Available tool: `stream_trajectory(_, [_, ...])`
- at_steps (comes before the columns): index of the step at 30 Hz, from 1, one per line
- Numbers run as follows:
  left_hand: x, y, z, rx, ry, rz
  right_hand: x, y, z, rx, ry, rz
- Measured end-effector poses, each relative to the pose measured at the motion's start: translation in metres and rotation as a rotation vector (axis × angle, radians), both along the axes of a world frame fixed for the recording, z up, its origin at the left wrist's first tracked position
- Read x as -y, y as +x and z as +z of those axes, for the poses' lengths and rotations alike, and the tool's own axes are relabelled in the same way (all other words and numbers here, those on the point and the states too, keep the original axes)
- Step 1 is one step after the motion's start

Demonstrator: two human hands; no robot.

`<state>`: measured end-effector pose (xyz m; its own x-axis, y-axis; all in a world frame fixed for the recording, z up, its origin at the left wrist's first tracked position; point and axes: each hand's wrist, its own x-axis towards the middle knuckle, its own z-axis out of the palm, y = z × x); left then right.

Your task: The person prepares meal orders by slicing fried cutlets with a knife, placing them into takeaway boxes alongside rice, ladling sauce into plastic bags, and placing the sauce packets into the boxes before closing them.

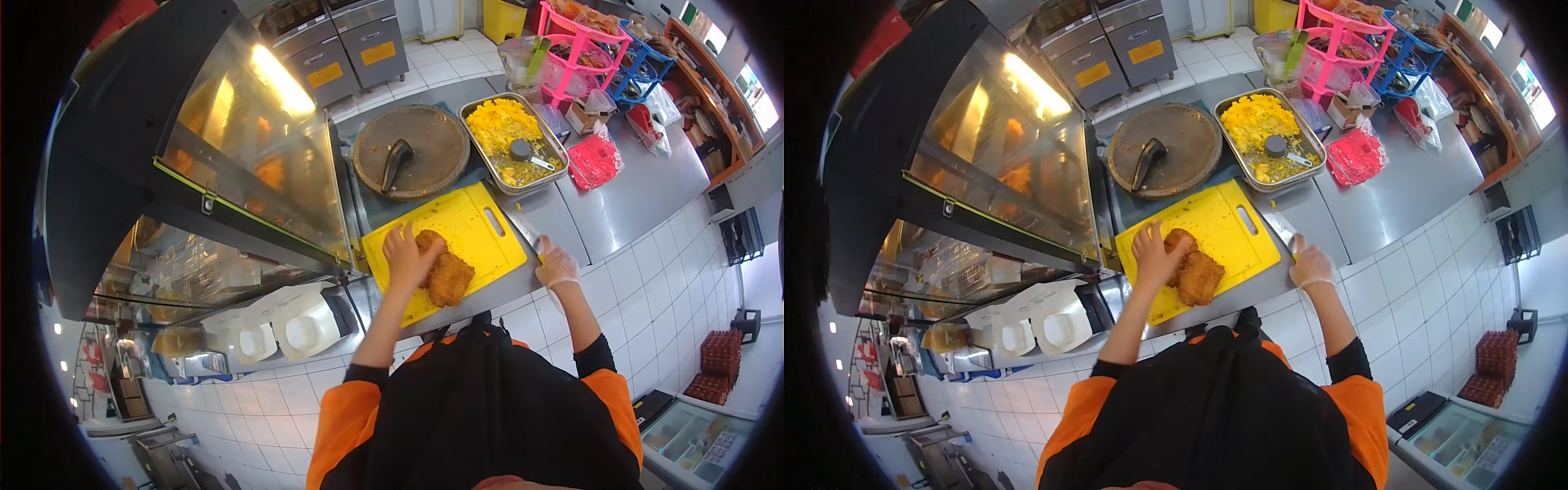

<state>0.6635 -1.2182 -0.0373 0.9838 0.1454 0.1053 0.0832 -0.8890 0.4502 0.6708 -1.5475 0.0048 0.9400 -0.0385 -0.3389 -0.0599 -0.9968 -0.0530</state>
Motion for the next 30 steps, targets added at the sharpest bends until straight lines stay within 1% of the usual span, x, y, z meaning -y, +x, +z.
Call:
stream_trajectory(1, [-0.016,0.019,-0.014,0.011,-0.083,-0.018,-0.001,-0.003,0.011,-0.014,0.021,-0.054])
stream_trajectory(3, [-0.034,0.043,-0.033,-0.007,0.055,-0.051,0.003,-0.010,0.012,-0.008,0.061,-0.083])
stream_trajectory(4, [-0.039,0.051,-0.033,-0.019,0.129,-0.069,0.006,-0.015,0.011,-0.007,0.085,-0.099])
stream_trajectory(7, [-0.042,0.062,-0.026,-0.199,0.134,-0.083,0.023,-0.027,-0.015,0.059,0.095,-0.146])
stream_trajectory(10, [-0.039,0.059,-0.016,-0.272,0.078,-0.056,0.035,-0.043,-0.027,0.041,0.118,-0.140])
stream_trajectory(12, [-0.035,0.048,-0.024,-0.266,-0.009,-0.031,0.038,-0.060,-0.045,0.029,0.145,-0.083])
stream_trajectory(13, [-0.033,0.041,-0.030,-0.261,-0.055,-0.016,0.035,-0.067,-0.042,0.023,0.156,-0.051])
stream_trajectory(15, [-0.033,0.029,-0.042,-0.141,-0.331,0.114,0.014,-0.088,-0.024,-0.074,0.202,0.058])
stream_trajectory(16, [-0.034,0.024,-0.046,-0.082,-0.465,0.178,0.006,-0.097,-0.026,-0.052,0.337,0.199])
stream_trajectory(17, [-0.036,0.020,-0.042,-0.029,-0.563,0.240,-0.009,-0.102,-0.010,-0.020,0.450,0.355])
stream_trajectory(20, [-0.021,0.014,0.022,0.331,-0.756,0.151,-0.042,-0.099,0.021,-0.271,0.336,0.444])
stream_trajectory(23, [0.004,0.018,0.029,0.448,-0.525,-0.370,-0.049,-0.091,0.013,-0.258,0.274,0.512])
stream_trajectory(26, [0.004,0.022,0.021,0.104,-0.371,-0.454,-0.050,-0.082,-0.005,-0.206,0.334,0.524])
stream_trajectory(27, [0.006,0.023,0.017,0.273,-0.409,-0.403,-0.049,-0.077,-0.010,-0.208,0.338,0.553])
stream_trajectory(30, [0.005,0.030,-0.003,0.245,-0.491,-0.238,-0.052,-0.071,-0.019,-0.253,0.342,0.601])
